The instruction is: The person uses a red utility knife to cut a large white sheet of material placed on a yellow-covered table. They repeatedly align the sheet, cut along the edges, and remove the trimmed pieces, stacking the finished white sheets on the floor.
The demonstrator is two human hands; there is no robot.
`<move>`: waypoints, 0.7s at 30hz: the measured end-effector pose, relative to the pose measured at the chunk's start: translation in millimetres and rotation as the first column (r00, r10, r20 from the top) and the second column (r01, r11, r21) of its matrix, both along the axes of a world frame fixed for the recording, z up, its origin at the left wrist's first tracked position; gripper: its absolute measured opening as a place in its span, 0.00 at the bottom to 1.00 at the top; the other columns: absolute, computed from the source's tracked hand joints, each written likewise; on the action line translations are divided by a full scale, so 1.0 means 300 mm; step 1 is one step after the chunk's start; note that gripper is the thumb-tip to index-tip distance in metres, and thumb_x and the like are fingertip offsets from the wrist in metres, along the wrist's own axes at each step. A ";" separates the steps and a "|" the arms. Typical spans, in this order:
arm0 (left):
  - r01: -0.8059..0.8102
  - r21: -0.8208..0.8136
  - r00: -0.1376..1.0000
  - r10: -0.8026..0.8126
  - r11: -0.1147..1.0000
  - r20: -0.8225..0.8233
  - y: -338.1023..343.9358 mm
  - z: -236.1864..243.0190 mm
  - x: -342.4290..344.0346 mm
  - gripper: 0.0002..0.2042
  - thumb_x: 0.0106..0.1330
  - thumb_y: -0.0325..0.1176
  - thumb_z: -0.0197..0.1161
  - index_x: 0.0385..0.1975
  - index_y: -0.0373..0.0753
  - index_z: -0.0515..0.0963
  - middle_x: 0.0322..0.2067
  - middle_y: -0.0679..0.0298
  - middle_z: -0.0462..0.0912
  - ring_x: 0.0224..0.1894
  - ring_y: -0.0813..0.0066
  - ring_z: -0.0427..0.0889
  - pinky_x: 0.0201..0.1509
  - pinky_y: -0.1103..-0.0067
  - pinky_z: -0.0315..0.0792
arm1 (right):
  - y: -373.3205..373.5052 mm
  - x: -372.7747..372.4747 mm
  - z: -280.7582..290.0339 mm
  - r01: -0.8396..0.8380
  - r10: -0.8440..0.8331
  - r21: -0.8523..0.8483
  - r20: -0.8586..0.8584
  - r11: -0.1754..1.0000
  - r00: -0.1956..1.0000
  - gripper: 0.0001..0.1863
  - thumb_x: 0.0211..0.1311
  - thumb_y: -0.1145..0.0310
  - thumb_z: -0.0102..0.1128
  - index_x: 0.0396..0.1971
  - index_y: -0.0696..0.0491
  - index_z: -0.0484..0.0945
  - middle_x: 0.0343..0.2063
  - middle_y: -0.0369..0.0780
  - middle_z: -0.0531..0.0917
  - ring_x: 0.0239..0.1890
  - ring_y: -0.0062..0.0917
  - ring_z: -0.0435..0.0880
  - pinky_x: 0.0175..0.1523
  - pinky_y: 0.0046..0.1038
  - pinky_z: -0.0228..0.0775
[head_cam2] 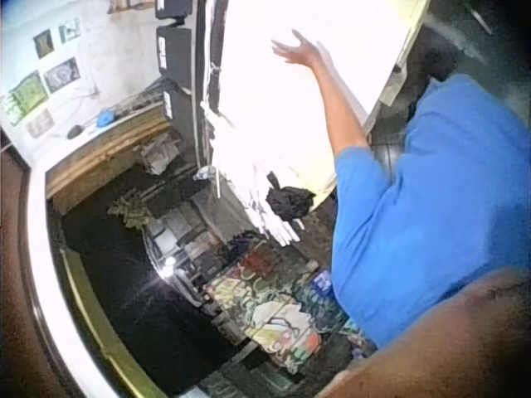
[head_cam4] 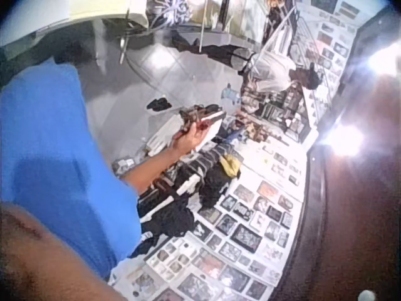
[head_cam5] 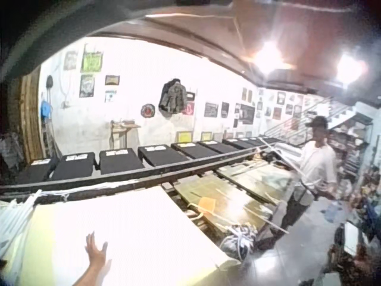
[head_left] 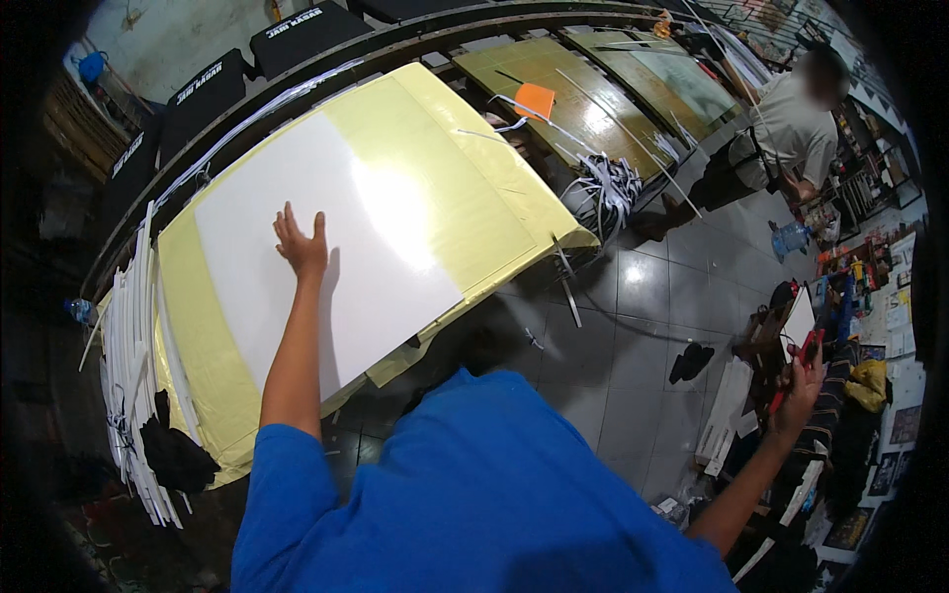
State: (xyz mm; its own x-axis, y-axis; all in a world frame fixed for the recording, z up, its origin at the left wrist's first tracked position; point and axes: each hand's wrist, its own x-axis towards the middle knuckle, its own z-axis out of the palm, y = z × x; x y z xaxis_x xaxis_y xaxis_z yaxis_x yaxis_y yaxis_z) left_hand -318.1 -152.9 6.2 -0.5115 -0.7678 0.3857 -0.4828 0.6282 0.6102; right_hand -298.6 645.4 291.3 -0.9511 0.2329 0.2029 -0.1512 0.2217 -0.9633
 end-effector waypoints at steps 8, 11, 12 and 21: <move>0.178 -0.050 0.961 -0.184 0.983 -0.204 0.250 0.267 0.069 0.32 0.67 0.38 0.63 0.69 0.38 0.60 0.70 0.50 0.60 0.74 0.51 0.53 0.75 0.61 0.50 | -0.176 -0.519 -0.321 -0.252 0.232 0.065 0.223 0.966 0.947 0.33 0.60 0.80 0.56 0.68 0.51 0.66 0.43 0.34 0.79 0.28 0.13 0.74 0.28 0.15 0.64; 0.147 -0.005 0.977 -0.146 0.989 -0.156 0.403 0.275 0.174 0.31 0.65 0.34 0.63 0.68 0.37 0.61 0.70 0.50 0.60 0.73 0.51 0.55 0.75 0.62 0.51 | -0.347 -0.822 -0.541 -0.444 0.431 -0.027 0.304 0.895 0.850 0.32 0.58 0.79 0.56 0.66 0.52 0.67 0.37 0.33 0.79 0.26 0.12 0.72 0.27 0.18 0.65; 0.113 0.017 0.984 -0.110 0.993 -0.138 0.454 0.273 0.206 0.31 0.65 0.33 0.63 0.68 0.37 0.61 0.70 0.49 0.60 0.73 0.52 0.56 0.75 0.62 0.51 | -0.431 -0.905 -0.598 -0.460 0.443 -0.005 0.277 0.888 0.852 0.31 0.60 0.78 0.56 0.66 0.54 0.68 0.28 0.29 0.75 0.21 0.10 0.68 0.24 0.16 0.60; -0.232 0.024 0.963 0.226 0.972 0.149 0.796 0.227 0.551 0.33 0.62 0.31 0.65 0.68 0.38 0.62 0.70 0.49 0.58 0.73 0.48 0.53 0.74 0.59 0.51 | -0.683 -1.264 -0.827 -0.568 0.527 -0.055 0.453 0.822 0.719 0.22 0.73 0.56 0.53 0.60 0.52 0.71 0.27 0.32 0.79 0.17 0.12 0.70 0.21 0.18 0.64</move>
State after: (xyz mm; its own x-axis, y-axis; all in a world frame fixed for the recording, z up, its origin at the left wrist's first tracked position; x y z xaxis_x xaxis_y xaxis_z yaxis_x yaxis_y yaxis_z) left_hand -152.8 85.9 74.3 -0.3683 -0.8844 0.2867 -0.6958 0.4667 0.5459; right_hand -677.9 440.5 43.2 -0.8974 -0.3540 -0.2634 0.1521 0.3122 -0.9378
